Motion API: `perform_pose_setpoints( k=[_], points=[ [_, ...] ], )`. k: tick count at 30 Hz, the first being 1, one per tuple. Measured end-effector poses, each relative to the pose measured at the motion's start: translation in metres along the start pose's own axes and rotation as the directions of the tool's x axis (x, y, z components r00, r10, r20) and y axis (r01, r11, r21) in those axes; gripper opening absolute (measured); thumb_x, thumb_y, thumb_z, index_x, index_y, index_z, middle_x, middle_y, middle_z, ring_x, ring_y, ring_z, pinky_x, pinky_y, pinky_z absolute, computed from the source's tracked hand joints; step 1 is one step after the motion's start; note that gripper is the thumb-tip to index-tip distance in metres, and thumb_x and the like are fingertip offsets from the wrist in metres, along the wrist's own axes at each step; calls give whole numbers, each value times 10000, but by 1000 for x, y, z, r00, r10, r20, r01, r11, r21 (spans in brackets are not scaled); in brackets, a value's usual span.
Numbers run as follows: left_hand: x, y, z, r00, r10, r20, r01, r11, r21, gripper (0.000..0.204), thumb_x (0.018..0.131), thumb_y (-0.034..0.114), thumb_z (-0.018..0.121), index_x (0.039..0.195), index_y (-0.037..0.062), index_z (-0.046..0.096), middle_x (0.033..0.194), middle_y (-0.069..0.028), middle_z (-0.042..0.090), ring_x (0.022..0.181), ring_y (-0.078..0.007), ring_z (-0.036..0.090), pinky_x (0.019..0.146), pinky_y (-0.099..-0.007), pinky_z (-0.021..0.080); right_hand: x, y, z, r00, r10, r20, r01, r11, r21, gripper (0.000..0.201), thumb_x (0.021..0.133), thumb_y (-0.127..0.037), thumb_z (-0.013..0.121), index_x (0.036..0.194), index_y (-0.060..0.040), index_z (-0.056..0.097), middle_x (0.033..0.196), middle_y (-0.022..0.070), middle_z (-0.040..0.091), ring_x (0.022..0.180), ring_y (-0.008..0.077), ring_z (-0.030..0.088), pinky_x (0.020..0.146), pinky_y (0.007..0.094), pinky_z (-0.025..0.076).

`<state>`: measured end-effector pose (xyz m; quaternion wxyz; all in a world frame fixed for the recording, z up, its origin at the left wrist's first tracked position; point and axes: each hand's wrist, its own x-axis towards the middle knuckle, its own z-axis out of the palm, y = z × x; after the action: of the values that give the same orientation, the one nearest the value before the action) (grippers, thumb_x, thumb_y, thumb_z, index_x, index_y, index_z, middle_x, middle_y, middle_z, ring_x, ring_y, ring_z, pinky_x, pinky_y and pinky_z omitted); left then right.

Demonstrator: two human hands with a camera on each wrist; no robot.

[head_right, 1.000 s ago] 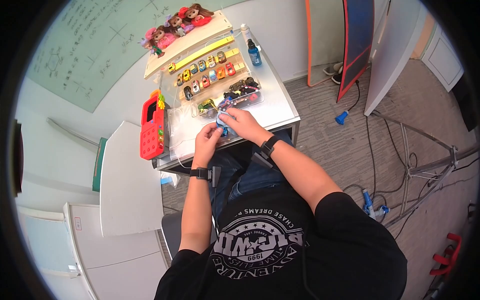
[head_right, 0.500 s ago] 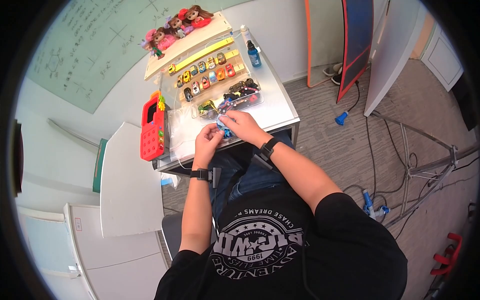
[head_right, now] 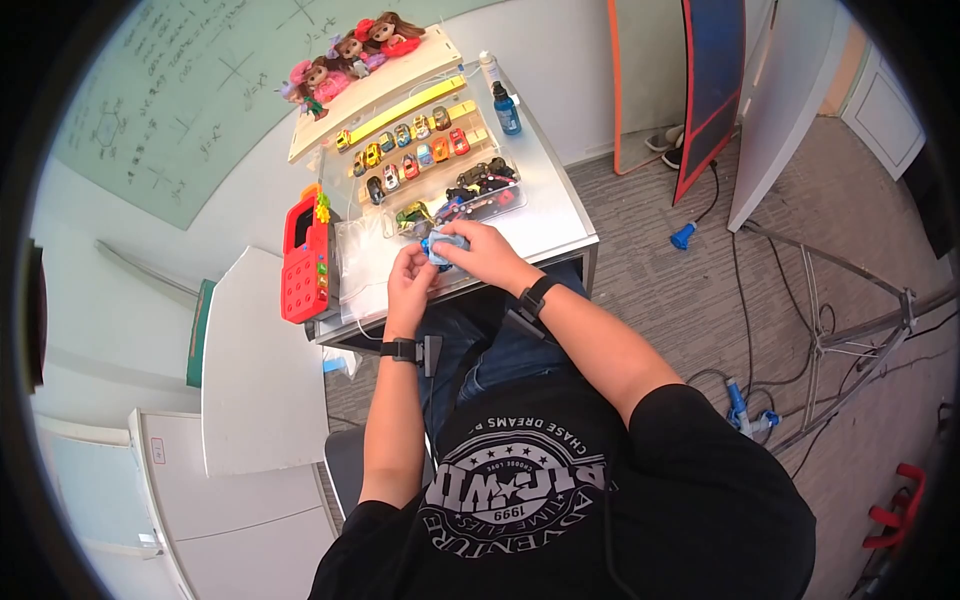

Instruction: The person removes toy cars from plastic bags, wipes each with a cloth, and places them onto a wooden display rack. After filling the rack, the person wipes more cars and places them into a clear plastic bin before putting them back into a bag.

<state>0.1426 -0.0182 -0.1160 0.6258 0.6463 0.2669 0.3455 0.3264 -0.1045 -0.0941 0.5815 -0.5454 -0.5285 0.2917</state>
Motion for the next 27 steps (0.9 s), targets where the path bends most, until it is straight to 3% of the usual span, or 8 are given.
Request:
perform_pose_setpoints(
  k=[5, 8, 12, 14, 27],
  points=[
    [0, -1, -2, 999, -24, -30, 23, 999, -44, 368, 1007, 106, 672, 1347, 64, 539, 968, 14, 601, 803, -80, 596, 679, -268, 598, 0, 2, 1, 1000, -10, -1, 10, 1000, -18, 373, 952, -322, 752, 1161, -14, 719, 1000, 137, 745, 894, 218, 699, 815, 352, 552],
    [-2, 1, 0, 999, 1, -51, -2, 1000, -18, 379, 1016, 98, 657, 1367, 60, 521, 992, -3, 619, 810, -86, 604, 713, -269, 594, 1, 2, 1, 1000, -10, 23, 11, 999, -43, 354, 976, -284, 745, 1197, -10, 710, 1032, 102, 739, 923, 168, 673, 830, 328, 539],
    [-2, 2, 2, 998, 41, -46, -44, 998, -55, 387, 1026, 83, 637, 1386, 45, 501, 1016, -26, 638, 826, -98, 621, 760, -268, 582, 1, 4, 2, 999, -32, 24, 34, 995, -93, 352, 975, -280, 744, 1196, -8, 710, 1042, 105, 729, 927, 179, 670, 830, 326, 536],
    [-3, 7, 5, 997, 41, -59, -45, 997, -57, 392, 1038, 77, 617, 1410, 28, 501, 1029, -47, 656, 839, -109, 637, 788, -268, 571, 1, 6, 3, 996, -90, -6, 89, 992, -84, 360, 939, -305, 754, 1165, -26, 726, 1007, 114, 712, 846, 235, 674, 761, 352, 537],
    [-1, 6, 3, 995, -18, -94, 17, 1000, -18, 325, 1081, 160, 584, 1371, 16, 554, 912, -46, 657, 786, -117, 656, 733, -264, 566, 2, 6, -1, 991, -132, 20, 132, 990, -47, 301, 921, -268, 771, 1107, -38, 717, 1035, 113, 651, 970, 267, 651, 860, 351, 520]
  ],
)
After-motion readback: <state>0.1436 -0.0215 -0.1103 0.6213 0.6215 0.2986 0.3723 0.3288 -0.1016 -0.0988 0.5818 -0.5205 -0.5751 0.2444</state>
